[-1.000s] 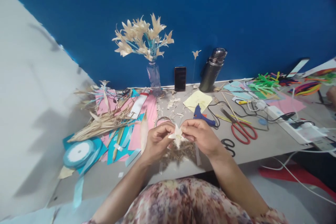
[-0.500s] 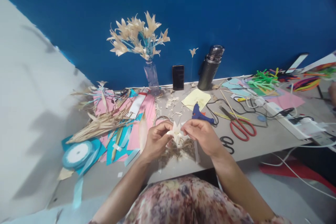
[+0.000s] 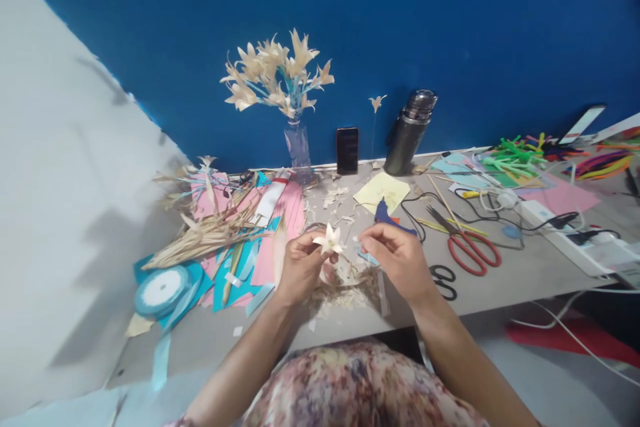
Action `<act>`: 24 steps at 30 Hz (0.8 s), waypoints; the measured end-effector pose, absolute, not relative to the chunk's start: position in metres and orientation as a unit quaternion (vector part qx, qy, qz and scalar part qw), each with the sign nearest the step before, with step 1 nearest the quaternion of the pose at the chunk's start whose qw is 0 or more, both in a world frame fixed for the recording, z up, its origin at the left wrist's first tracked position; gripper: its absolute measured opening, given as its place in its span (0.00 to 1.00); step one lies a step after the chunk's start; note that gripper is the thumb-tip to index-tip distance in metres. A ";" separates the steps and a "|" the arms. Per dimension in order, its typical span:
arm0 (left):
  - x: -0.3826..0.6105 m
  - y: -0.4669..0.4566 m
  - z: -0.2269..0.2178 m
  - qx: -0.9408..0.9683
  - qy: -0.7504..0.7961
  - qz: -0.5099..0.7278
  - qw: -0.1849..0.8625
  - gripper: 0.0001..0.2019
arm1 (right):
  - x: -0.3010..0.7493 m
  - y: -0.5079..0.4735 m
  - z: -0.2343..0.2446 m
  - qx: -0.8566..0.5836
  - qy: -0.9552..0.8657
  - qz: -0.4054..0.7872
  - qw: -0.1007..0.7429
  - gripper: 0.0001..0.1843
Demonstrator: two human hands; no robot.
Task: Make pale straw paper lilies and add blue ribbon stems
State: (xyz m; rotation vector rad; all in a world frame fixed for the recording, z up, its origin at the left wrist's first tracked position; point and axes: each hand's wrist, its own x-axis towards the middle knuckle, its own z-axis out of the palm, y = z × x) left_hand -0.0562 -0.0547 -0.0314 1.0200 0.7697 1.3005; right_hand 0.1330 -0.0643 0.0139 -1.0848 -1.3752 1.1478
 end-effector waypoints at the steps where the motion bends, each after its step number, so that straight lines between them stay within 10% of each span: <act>1: -0.056 -0.056 -0.030 0.433 0.332 0.564 0.620 0.10 | 0.132 -0.068 0.015 -0.442 -0.579 0.483 0.486 0.10; 24: -0.059 -0.135 -0.026 0.434 0.306 0.555 0.640 0.15 | 0.116 -0.139 -0.009 -0.306 -0.480 0.636 0.521 0.13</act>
